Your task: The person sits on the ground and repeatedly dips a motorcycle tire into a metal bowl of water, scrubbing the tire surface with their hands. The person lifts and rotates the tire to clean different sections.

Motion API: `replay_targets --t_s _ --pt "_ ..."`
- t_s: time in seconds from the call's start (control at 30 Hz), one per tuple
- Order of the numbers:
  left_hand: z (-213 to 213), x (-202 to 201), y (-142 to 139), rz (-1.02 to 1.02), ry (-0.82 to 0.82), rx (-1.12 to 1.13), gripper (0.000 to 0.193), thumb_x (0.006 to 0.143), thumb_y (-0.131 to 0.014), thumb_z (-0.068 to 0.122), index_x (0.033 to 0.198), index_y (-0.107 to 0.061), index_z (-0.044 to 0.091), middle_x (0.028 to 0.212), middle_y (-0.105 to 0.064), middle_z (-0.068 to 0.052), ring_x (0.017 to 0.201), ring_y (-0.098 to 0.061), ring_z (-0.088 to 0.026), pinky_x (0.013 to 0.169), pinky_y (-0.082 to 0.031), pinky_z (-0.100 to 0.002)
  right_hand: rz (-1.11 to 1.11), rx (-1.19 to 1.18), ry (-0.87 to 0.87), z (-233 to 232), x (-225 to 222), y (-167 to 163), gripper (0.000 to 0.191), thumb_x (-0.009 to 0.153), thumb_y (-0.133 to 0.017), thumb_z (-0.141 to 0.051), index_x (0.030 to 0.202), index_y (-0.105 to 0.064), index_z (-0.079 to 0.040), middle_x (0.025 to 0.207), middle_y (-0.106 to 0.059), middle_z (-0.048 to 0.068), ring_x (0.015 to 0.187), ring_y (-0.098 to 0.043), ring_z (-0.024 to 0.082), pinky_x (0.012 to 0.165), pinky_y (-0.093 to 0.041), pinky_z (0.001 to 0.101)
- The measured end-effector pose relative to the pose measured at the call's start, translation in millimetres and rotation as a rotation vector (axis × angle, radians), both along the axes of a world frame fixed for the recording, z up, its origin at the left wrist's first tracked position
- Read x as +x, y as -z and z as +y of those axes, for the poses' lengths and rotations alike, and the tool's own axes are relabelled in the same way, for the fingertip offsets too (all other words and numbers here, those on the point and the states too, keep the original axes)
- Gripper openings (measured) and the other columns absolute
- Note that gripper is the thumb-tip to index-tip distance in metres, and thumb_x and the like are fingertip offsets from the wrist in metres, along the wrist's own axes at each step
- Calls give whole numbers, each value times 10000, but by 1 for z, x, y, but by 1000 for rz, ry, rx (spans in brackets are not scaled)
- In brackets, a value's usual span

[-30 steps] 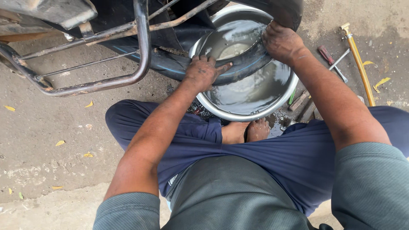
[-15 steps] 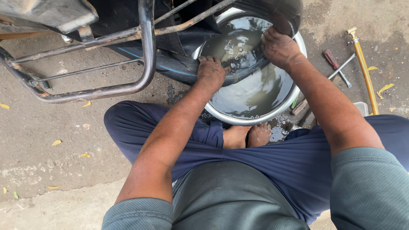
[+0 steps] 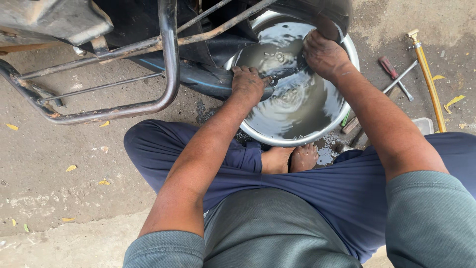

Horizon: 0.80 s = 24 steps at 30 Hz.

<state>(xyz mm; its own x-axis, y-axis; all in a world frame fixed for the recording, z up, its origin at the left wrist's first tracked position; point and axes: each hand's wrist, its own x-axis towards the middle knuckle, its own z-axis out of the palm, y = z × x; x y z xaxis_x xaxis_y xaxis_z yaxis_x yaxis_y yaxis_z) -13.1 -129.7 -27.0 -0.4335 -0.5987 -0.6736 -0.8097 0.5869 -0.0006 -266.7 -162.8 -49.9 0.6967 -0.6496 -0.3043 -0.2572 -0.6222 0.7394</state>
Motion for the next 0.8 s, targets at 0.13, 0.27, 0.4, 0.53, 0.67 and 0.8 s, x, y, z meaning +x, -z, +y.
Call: replay_targets --t_s 0.13,0.27,0.4,0.53,0.67,0.8 --pt "-1 -1 0 -14 15 19 805 874 -761 237 1559 -371 401 1420 -492 -235 1336 -477 -417 1098 -362 -604 113 -49 17 0 4 -4 280 912 -566 -345 1142 -699 -256 1320 -608 -65 1388 -453 183 1232 -157 411" --pt "-1 -1 0 2 10 -3 792 903 -736 182 1560 -374 434 1424 -507 -231 1326 -503 -410 1091 -383 -608 135 -42 31 0 5 -5 290 913 -569 -347 1158 -696 -256 1330 -596 -64 1394 -447 179 1226 -151 407" --pt "-2 -2 0 18 -19 -1 806 897 -737 175 1563 -369 440 1440 -504 -216 1331 -504 -399 1102 -380 -597 87 -85 6 0 4 -3 299 913 -568 -353 1164 -701 -258 1336 -597 -59 1393 -447 167 1234 -149 403" --pt "-3 -3 0 15 5 -35 741 920 -699 219 1544 -370 446 1459 -472 -228 1335 -480 -413 1090 -366 -608 102 -62 6 -1 3 -3 255 925 -563 -357 1113 -710 -265 1348 -600 -53 1395 -455 176 1234 -156 406" --pt "-3 -4 1 5 -13 -4 720 937 -696 239 1554 -385 441 1465 -491 -206 1356 -480 -407 1115 -357 -611 108 -75 11 1 2 -4 260 921 -559 -358 1109 -712 -265 1345 -601 -58 1403 -449 176 1231 -161 404" --pt "-3 -3 3 17 -21 -11 732 908 -722 249 1536 -396 437 1502 -440 -207 1362 -459 -415 1101 -352 -610 75 -56 14 0 2 -4 254 930 -550 -370 1099 -710 -268 1354 -605 -55 1400 -448 176 1224 -167 405"
